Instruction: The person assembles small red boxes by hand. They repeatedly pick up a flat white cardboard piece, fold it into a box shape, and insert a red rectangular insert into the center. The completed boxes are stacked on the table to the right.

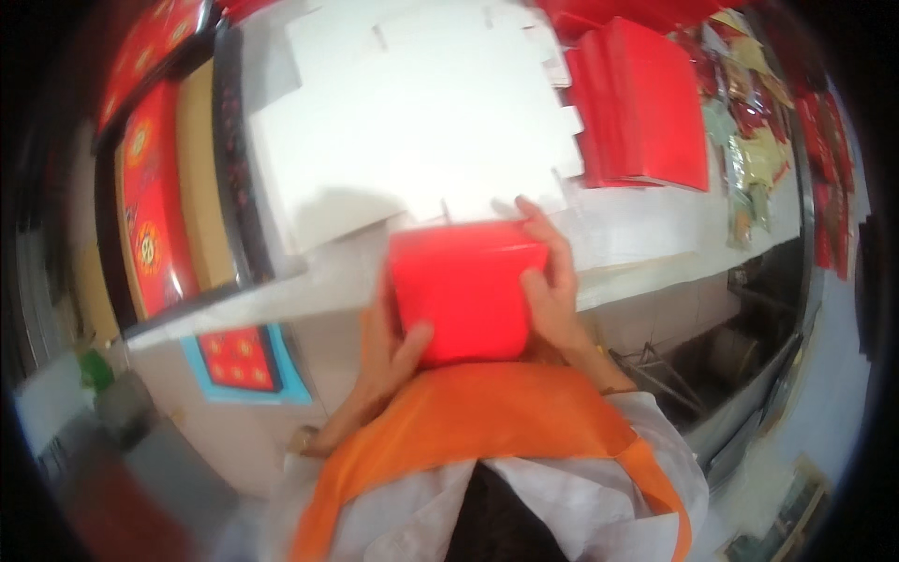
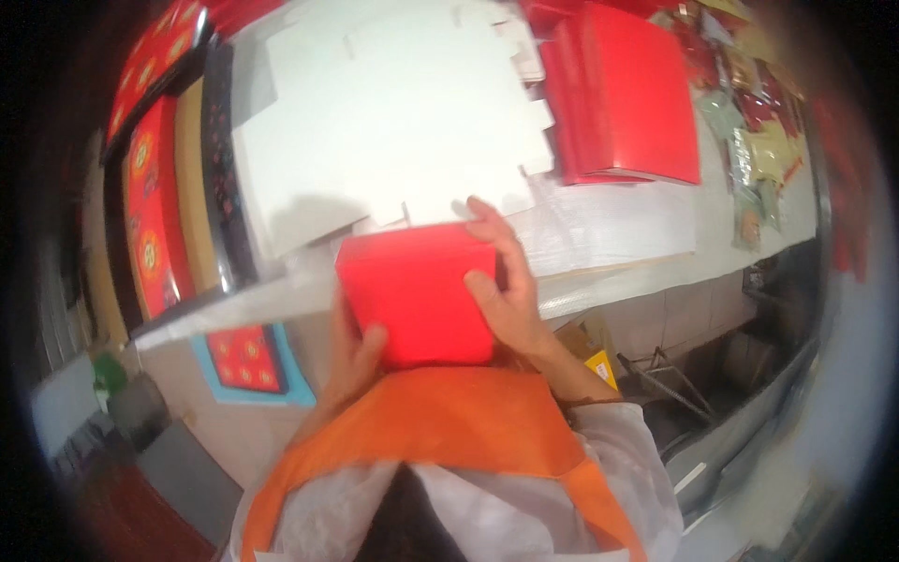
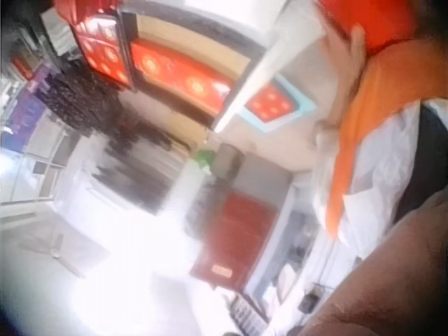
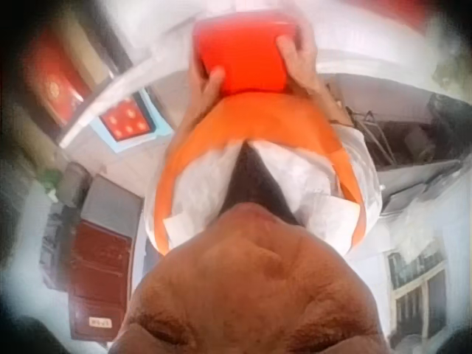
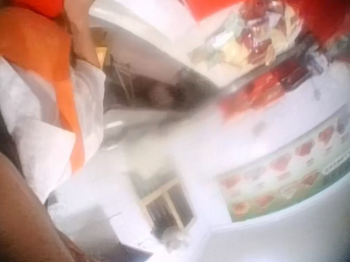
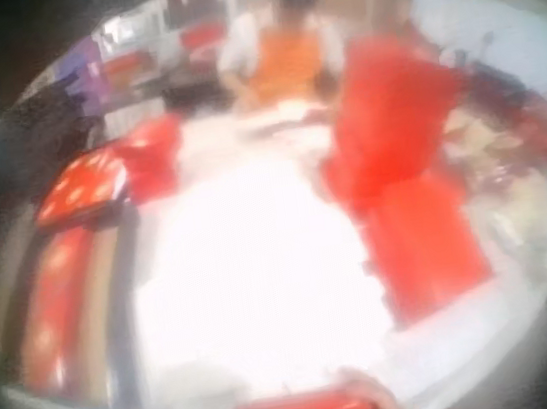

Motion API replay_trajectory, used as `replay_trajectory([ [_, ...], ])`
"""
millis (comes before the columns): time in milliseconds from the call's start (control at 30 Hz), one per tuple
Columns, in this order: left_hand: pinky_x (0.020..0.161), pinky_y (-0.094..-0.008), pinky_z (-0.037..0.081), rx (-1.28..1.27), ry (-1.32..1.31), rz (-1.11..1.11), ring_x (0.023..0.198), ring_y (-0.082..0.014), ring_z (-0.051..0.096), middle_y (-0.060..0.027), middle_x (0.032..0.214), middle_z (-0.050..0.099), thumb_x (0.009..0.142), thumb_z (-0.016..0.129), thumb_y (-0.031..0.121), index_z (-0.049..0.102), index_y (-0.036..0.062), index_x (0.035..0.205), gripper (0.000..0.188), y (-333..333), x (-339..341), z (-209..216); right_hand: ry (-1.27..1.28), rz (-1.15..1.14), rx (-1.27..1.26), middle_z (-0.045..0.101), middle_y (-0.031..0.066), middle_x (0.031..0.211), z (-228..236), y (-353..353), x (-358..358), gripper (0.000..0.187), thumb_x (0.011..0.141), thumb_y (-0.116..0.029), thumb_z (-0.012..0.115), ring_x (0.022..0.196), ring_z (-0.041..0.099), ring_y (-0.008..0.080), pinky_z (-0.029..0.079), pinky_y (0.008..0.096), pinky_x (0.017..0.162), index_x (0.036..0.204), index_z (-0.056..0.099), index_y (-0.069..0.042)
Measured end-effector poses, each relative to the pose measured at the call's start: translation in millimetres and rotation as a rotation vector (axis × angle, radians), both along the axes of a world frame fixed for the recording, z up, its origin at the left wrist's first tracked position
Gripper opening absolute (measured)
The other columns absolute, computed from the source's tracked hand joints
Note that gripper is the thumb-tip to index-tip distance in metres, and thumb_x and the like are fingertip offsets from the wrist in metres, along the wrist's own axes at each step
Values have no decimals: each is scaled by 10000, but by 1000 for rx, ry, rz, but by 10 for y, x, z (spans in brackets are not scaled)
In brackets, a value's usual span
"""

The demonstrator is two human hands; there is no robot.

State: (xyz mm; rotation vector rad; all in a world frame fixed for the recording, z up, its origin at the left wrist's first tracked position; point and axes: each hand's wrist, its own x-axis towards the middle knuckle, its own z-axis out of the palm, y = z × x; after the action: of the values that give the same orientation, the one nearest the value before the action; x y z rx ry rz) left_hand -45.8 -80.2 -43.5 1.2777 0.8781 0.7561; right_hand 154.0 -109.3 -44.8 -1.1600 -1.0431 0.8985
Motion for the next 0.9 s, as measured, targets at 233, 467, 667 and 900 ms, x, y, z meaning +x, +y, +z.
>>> replay_trajectory([
  [233,981,-362,284,81,-25,-157,1178,-261,357,-177,1297,307,814,540,124,117,-36,1338,692,-12,270,166,-161,-97,22,244,167,1357,434,10,385,533,792,-52,495,1269,217,255,178,356,1030,1280,284,-10],
  [467,1005,-353,249,316,-361,-193,1221,-287,291,-222,1324,239,823,494,76,96,-46,1332,657,654,1871,898,-294,-373,63,330,129,1325,1416,451,1562,586,842,-117,496,1159,393,184,344,281,942,1340,210,-1],
  [667,997,-363,263,291,-80,-157,1181,-376,282,-248,1298,198,825,454,148,141,-55,1316,617,842,2690,652,-146,-253,-248,439,115,1240,1152,918,2664,525,865,-208,525,1072,461,161,379,268,896,1306,313,-19],
  [900,1034,-355,187,-123,-67,-61,1262,-310,193,-198,1367,156,877,387,339,153,-19,1336,627,756,2538,315,-129,-413,-183,359,113,1320,757,645,2785,541,889,-320,451,1198,357,206,314,314,963,1319,295,-29],
])
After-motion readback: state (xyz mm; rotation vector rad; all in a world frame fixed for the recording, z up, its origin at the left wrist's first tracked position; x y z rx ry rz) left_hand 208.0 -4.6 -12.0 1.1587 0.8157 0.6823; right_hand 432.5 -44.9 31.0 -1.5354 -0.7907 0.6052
